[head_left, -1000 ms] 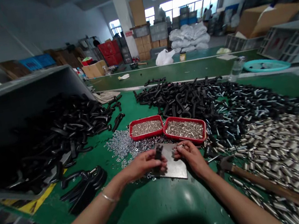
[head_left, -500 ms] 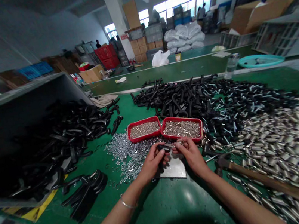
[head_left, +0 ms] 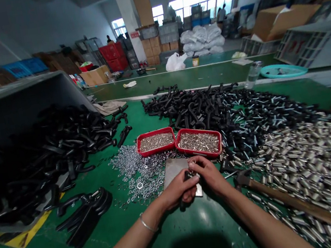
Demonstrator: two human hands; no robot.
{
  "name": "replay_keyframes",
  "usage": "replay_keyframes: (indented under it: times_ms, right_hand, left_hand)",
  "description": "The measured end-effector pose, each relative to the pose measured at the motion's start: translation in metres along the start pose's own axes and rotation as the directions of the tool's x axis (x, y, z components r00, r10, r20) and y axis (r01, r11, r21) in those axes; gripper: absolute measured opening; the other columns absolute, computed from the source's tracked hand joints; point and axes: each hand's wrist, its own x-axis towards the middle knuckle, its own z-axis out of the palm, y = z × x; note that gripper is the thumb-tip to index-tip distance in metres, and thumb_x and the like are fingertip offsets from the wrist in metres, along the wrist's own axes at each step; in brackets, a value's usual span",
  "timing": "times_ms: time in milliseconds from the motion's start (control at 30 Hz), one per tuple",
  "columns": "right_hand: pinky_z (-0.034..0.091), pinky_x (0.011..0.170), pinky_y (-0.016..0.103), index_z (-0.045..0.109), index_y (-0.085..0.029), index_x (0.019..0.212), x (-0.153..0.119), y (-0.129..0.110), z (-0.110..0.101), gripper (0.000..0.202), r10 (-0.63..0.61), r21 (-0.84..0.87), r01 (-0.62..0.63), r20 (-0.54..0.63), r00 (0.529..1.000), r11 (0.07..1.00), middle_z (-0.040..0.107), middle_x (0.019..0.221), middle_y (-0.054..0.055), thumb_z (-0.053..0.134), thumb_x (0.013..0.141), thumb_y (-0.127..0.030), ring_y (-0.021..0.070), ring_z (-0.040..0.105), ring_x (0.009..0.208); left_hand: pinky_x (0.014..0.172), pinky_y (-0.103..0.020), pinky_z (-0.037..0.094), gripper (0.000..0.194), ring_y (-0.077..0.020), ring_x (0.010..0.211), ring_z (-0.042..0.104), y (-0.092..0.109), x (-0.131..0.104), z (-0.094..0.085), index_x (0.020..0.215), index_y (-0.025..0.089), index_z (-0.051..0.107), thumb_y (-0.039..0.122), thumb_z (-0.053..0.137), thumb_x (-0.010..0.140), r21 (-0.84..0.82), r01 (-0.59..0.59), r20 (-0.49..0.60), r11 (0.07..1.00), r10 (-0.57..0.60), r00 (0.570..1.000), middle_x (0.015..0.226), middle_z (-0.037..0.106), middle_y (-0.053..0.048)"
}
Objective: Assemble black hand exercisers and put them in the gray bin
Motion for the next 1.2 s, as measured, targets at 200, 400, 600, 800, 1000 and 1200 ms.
replay_keyframes:
  times_ms: [200,400,600,800,1000,1200]
  right_hand:
    - [0.047,0.072,0.029,0.066,-0.019,0.091,0.007,-0.012,-0.007,0.029,0.122,-0.087,-0.107,0.191,0.974,0.990,0.064,0.086,0.001,0.067,0.085,-0.047,0.0150,0.058,0.075]
    - [0.048,0.085,0.035,0.067,-0.021,0.104,0.017,-0.039,-0.055,0.024,-0.055,-0.546,0.121,0.137,0.989,0.829,0.069,0.103,0.005,0.063,0.087,-0.038,0.0200,0.063,0.094]
    - [0.049,0.084,0.035,0.069,-0.022,0.096,-0.009,-0.055,-0.113,0.023,-0.054,-0.757,0.027,-0.012,0.998,0.653,0.072,0.097,0.005,0.056,0.090,-0.039,0.0216,0.066,0.091]
    - [0.051,0.074,0.029,0.069,-0.021,0.100,-0.010,-0.036,-0.073,0.025,-0.024,-0.792,0.011,-0.004,1.000,0.610,0.074,0.093,0.004,0.052,0.093,-0.038,0.0191,0.068,0.080]
    - [0.049,0.076,0.030,0.067,-0.017,0.105,0.041,-0.010,0.013,0.022,0.011,-0.988,0.080,0.082,0.997,0.134,0.073,0.101,0.013,0.048,0.098,-0.024,0.0233,0.068,0.090]
    - [0.049,0.079,0.034,0.065,-0.019,0.094,0.038,-0.002,0.023,0.017,-0.040,-0.986,0.129,0.125,0.991,0.108,0.068,0.101,0.015,0.048,0.096,-0.021,0.0266,0.064,0.097]
  left_hand:
    - [0.035,-0.016,0.029,0.036,-0.0035,0.032,0.033,0.006,0.001,-0.003,0.107,0.018,0.054,0.049,0.057,0.090,0.036,0.008,-0.040,0.999,-0.006,0.999,0.067,0.068,-0.002]
    - [0.068,-0.023,0.053,0.031,-0.0131,0.075,0.067,0.034,0.011,-0.031,0.099,0.017,0.062,0.044,0.067,0.085,0.119,-0.241,-0.392,0.963,0.268,0.880,0.098,0.072,-0.007]
    - [0.055,-0.017,0.042,0.026,-0.0047,0.055,0.050,0.042,0.001,-0.060,0.096,0.017,0.059,0.038,0.070,0.084,-0.081,-0.362,-0.488,0.929,0.279,0.827,0.089,0.069,-0.004]
    - [0.049,-0.018,0.033,0.030,-0.0026,0.047,0.039,0.018,0.011,-0.038,0.082,0.015,0.054,0.039,0.072,0.084,-0.326,-0.382,-0.479,0.865,0.198,0.856,0.074,0.063,-0.001]
    - [0.058,-0.022,0.042,0.034,-0.0074,0.058,0.052,0.010,0.014,-0.017,0.087,0.015,0.057,0.044,0.074,0.082,-0.363,-0.330,-0.418,0.871,0.165,0.894,0.083,0.067,-0.005]
    - [0.069,-0.025,0.047,0.038,-0.0130,0.074,0.059,0.015,-0.007,-0.046,0.096,0.016,0.061,0.052,0.066,0.085,-0.095,-0.341,-0.520,0.935,0.245,0.818,0.095,0.068,-0.007]
